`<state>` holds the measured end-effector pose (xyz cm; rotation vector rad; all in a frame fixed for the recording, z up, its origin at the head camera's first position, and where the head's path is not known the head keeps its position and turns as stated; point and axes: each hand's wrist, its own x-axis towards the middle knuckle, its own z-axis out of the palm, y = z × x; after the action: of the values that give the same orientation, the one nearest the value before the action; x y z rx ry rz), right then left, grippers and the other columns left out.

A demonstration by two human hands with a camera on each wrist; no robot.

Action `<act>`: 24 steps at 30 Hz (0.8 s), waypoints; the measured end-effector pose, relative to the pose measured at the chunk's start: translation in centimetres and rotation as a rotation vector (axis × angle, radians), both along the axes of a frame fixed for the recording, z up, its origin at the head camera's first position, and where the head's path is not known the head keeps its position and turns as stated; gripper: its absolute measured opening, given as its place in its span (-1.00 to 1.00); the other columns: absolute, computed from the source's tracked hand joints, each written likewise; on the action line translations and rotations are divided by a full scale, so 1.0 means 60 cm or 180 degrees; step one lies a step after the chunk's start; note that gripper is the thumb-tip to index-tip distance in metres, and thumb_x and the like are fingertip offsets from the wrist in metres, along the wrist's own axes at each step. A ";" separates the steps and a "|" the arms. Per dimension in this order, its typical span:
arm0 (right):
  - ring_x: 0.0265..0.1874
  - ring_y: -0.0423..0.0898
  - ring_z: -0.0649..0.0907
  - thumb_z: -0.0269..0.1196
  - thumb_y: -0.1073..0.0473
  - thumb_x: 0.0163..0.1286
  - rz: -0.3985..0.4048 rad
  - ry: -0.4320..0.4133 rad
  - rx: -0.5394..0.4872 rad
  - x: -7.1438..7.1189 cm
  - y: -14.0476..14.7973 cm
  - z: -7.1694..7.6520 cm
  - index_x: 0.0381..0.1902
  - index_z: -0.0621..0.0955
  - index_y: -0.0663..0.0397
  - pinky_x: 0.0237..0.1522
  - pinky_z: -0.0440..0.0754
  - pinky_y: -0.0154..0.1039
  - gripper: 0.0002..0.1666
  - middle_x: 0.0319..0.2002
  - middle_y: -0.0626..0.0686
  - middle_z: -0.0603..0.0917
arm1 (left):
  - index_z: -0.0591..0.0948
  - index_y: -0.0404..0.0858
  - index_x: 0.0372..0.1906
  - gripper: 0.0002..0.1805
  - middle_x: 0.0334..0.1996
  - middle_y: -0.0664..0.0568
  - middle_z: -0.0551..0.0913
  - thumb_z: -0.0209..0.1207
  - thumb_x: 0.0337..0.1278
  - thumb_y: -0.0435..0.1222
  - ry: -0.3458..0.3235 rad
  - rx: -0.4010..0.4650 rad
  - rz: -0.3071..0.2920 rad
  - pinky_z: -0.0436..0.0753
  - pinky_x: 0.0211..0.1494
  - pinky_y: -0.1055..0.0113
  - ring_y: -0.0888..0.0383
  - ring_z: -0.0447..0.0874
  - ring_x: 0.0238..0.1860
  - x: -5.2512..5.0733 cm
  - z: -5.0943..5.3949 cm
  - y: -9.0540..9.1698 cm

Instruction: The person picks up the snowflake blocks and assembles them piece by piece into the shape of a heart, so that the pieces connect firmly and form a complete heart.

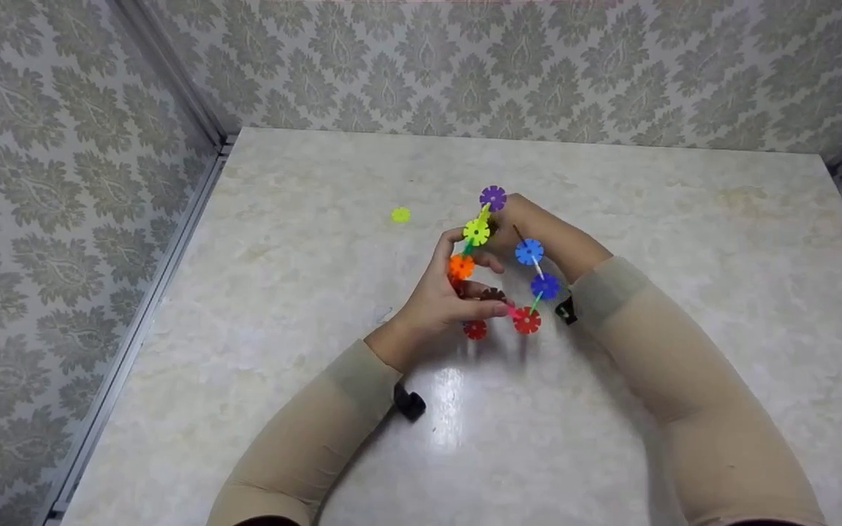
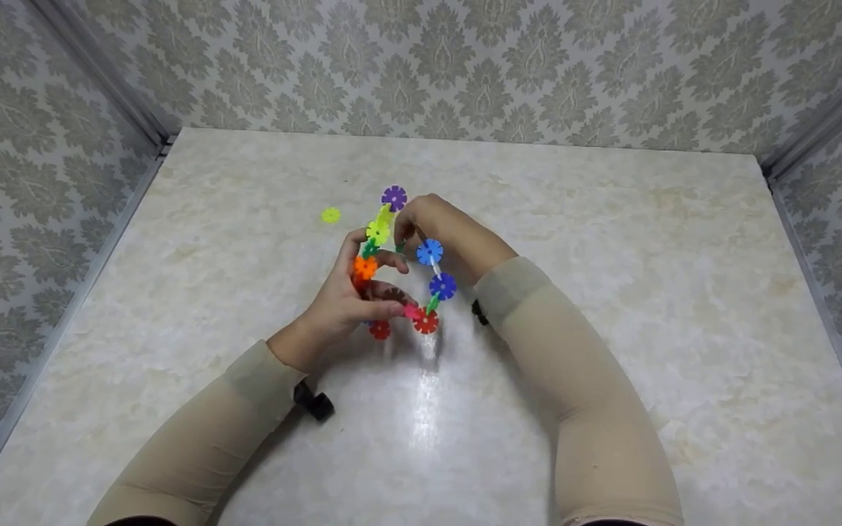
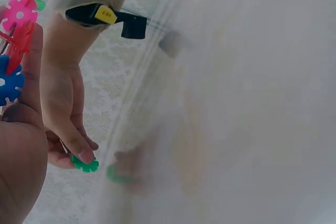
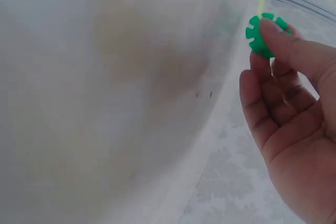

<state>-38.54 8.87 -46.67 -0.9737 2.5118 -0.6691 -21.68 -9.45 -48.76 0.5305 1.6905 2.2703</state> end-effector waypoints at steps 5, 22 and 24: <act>-0.01 0.12 0.88 0.52 0.28 0.53 -0.0453 -0.0182 -0.0676 0.054 0.047 0.023 -0.01 0.91 0.18 0.20 0.88 -0.01 -0.85 0.00 0.22 0.93 | 0.13 0.07 0.59 0.04 0.20 -0.05 0.63 0.48 0.27 -0.62 -0.0056 -0.0005 -0.0015 0.90 -0.04 0.32 0.12 0.93 -0.23 0.001 0.001 0.000; -0.36 -0.15 0.88 0.39 0.41 0.59 -0.1347 -0.1151 -0.3120 0.158 0.128 0.066 -0.06 0.77 0.22 -0.10 0.92 -0.23 -0.93 -0.27 -0.02 0.87 | 0.14 0.10 0.54 0.13 0.22 -0.05 0.63 0.60 0.12 -0.61 0.0072 -0.0232 -0.0154 0.93 -0.10 0.22 0.04 0.97 -0.05 0.018 0.010 0.012; -0.37 -0.15 0.86 0.37 0.46 0.58 -0.1361 -0.1112 -0.3221 0.163 0.130 0.076 -0.03 0.79 0.29 -0.08 0.92 -0.22 -0.89 -0.26 -0.01 0.87 | 0.14 0.12 0.55 0.15 0.23 -0.05 0.62 0.62 0.10 -0.58 0.0081 -0.0281 -0.0160 0.94 -0.07 0.20 0.02 0.97 -0.03 0.019 0.012 0.013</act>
<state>-28.75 16.67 -42.12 -0.4685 2.0034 -2.1396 -20.51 -8.66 -48.07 0.5781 1.7597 2.1518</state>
